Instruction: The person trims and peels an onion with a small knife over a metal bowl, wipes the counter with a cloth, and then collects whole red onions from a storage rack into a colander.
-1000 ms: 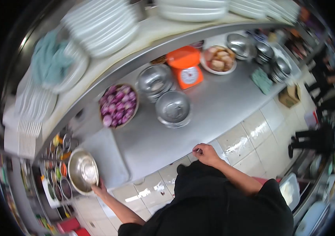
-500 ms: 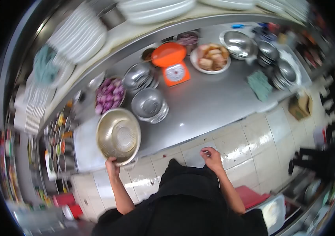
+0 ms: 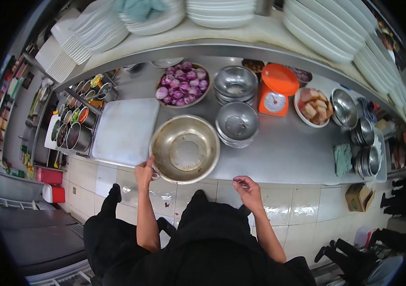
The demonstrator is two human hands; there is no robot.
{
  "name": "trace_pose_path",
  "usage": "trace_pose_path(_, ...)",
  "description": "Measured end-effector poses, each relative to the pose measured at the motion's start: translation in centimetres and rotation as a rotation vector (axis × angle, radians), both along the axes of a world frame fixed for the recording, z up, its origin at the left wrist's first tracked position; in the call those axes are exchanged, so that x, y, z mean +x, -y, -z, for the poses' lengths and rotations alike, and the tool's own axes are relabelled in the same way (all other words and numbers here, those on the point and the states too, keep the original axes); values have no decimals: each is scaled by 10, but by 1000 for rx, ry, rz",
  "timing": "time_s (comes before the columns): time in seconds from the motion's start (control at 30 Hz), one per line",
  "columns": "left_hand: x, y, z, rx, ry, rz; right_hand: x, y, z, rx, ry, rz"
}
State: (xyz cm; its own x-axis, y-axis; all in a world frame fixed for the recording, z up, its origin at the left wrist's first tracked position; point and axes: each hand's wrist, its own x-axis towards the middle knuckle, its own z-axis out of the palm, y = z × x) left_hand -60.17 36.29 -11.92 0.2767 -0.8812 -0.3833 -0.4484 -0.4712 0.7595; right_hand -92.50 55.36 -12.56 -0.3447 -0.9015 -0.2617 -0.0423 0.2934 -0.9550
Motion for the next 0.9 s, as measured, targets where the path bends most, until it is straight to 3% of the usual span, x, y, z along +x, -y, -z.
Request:
trace_pose_path(0.07,20,31,10,-306,152,-70,23,17,-9,-11,42,11)
trace_pose_path(0.13,7,67,-13,-361,-147,-83,41,33,-12,-44,59,13)
trace_pose_path(0.2,-4,125,20,-439,-277,29,58,44,-19,-53,31,-9)
trace_pose_path(0.33,-54,207,26,200,-1011,112,80,55,-29,-114,66,8)
trace_pose_path(0.43,-74,252,55,333,-1152,177,83,63,-35,-135,80,34)
trace_pose_path(0.53,-95,262,74,270,-1147,252,79,81,-36,-127,119,12)
trace_pose_path(0.57,-100,261,71,248,-1069,165,77,89,-38,-117,120,-15)
trace_pose_path(0.7,-103,270,96,229,-1176,27,75,119,-32,-121,151,-105)
trace_pose_path(0.9,-88,239,65,189,-1028,-163,66,140,-32,-114,223,-132)
